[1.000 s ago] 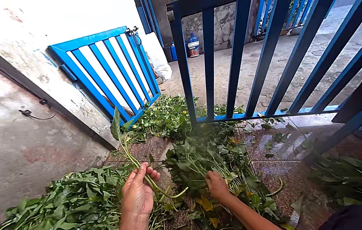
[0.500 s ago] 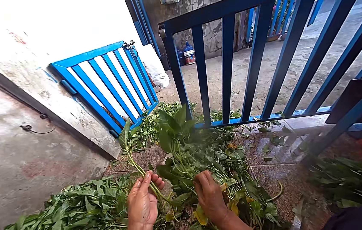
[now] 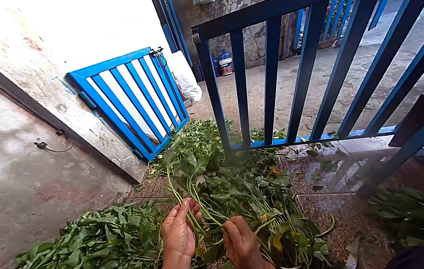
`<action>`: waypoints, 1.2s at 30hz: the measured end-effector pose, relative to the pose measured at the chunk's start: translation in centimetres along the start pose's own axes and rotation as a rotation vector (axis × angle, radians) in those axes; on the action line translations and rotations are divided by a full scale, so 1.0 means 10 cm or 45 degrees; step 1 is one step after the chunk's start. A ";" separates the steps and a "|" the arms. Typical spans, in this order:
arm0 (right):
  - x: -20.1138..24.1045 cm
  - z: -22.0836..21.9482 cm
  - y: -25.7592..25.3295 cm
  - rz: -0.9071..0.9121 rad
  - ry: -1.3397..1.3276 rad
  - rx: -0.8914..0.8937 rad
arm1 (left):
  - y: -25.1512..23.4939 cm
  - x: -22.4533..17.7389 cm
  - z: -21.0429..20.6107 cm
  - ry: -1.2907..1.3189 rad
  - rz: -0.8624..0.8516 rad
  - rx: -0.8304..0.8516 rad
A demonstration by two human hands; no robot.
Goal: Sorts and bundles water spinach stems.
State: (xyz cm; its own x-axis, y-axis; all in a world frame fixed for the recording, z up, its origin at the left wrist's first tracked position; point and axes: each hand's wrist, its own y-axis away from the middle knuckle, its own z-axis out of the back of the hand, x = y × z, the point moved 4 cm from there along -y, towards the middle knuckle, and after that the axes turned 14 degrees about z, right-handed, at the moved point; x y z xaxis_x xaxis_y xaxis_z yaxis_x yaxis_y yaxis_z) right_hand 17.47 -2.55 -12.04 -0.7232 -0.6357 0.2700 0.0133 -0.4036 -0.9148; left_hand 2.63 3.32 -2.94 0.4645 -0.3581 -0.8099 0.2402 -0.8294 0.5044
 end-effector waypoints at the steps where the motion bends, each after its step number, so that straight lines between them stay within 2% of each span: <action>1: 0.00 0.01 0.00 0.030 0.002 -0.001 | 0.00 -0.01 0.00 -0.003 0.011 0.015; 5: 0.00 0.03 0.00 0.127 0.021 0.027 | 0.04 -0.02 -0.04 -0.077 -0.002 0.145; 7: -0.01 0.03 -0.02 0.093 0.004 0.084 | 0.07 -0.02 -0.07 -0.168 -0.059 0.170; 12: 0.00 0.05 -0.15 -0.148 -0.048 0.346 | 0.10 0.02 -0.13 -0.352 -0.113 0.313; 15: -0.01 0.03 -0.26 -0.398 -0.269 0.463 | 0.11 0.10 -0.17 -0.443 -0.114 0.372; 18: -0.06 -0.03 -0.31 -0.625 -0.509 0.604 | 0.08 0.18 -0.17 -0.449 -0.193 0.336; 24: -0.10 0.01 -0.32 -0.727 -0.365 0.899 | 0.09 0.34 -0.20 -0.274 -0.200 0.156; 26: -0.16 0.07 -0.20 -0.714 -0.302 1.043 | 0.08 0.36 -0.19 -0.244 -0.235 0.100; 29: -0.28 0.22 0.17 -0.772 -0.232 1.293 | 0.02 0.15 -0.13 -0.219 -0.299 0.010; 32: -0.25 0.33 0.37 -0.757 -0.231 1.335 | 0.00 0.22 -0.13 -0.230 -0.183 0.028; 36: -0.18 0.31 0.32 -0.618 -0.229 1.254 | 0.02 0.24 -0.17 -0.262 -0.017 0.100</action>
State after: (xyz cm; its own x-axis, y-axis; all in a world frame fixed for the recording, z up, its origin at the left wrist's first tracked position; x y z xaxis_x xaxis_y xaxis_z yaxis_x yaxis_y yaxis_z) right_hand 20.95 -4.81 -14.54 -0.6907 -0.3226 0.6473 0.3565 -0.9306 -0.0833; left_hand 5.29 3.01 -4.29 0.2760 -0.4199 -0.8646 0.1747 -0.8626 0.4747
